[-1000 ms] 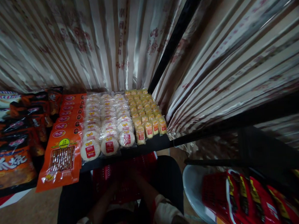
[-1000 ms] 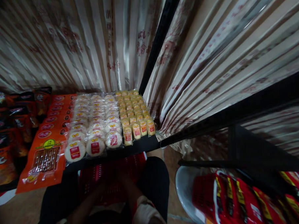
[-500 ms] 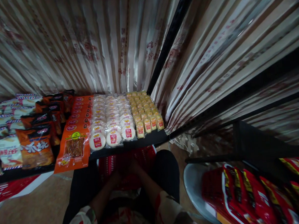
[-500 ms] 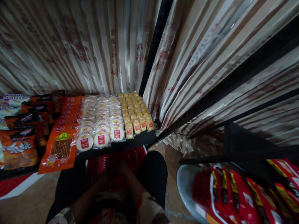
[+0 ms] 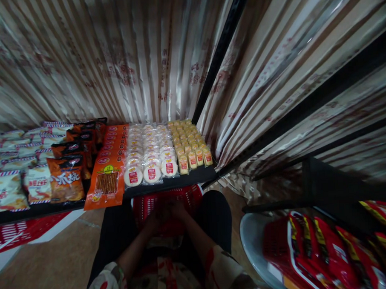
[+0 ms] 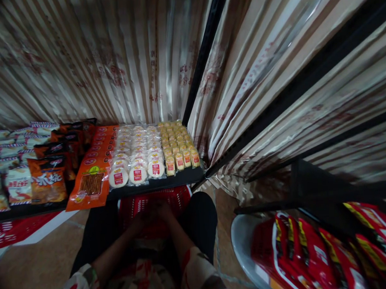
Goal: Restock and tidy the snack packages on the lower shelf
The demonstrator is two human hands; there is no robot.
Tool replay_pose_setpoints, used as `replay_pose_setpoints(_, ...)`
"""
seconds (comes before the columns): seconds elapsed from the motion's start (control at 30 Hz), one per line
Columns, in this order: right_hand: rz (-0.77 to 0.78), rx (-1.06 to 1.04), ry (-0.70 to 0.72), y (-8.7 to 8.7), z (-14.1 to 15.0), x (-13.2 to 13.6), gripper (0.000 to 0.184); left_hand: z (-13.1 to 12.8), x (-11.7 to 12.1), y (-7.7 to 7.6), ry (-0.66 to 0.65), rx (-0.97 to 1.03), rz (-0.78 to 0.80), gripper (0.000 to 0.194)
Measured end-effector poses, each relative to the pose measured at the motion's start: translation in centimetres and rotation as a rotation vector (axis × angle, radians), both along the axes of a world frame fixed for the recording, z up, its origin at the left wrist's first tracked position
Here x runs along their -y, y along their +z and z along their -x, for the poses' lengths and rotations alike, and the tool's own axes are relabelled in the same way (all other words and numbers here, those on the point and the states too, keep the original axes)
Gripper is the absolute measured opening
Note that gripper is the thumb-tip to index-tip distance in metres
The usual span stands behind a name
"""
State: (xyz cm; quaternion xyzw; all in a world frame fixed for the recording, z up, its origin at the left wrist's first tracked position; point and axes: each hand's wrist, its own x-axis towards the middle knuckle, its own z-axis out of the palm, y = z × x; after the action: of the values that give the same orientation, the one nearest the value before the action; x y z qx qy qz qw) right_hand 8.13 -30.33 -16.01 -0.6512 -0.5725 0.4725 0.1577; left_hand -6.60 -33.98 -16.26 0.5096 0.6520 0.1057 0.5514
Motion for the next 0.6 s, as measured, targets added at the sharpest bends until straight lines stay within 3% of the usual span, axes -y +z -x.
replay_pose_setpoints(0.27,-0.027,-0.109,-0.089,1.2,-0.2,0.2,0.027,0.1,0.0,1.5,0.123,0.038,-0.073,0.03)
replay_pose_setpoints(0.6,-0.031,-0.261,-0.195,1.2,-0.5,0.8,0.027,0.6,-0.3,4.2,0.316,0.221,-0.071,0.021)
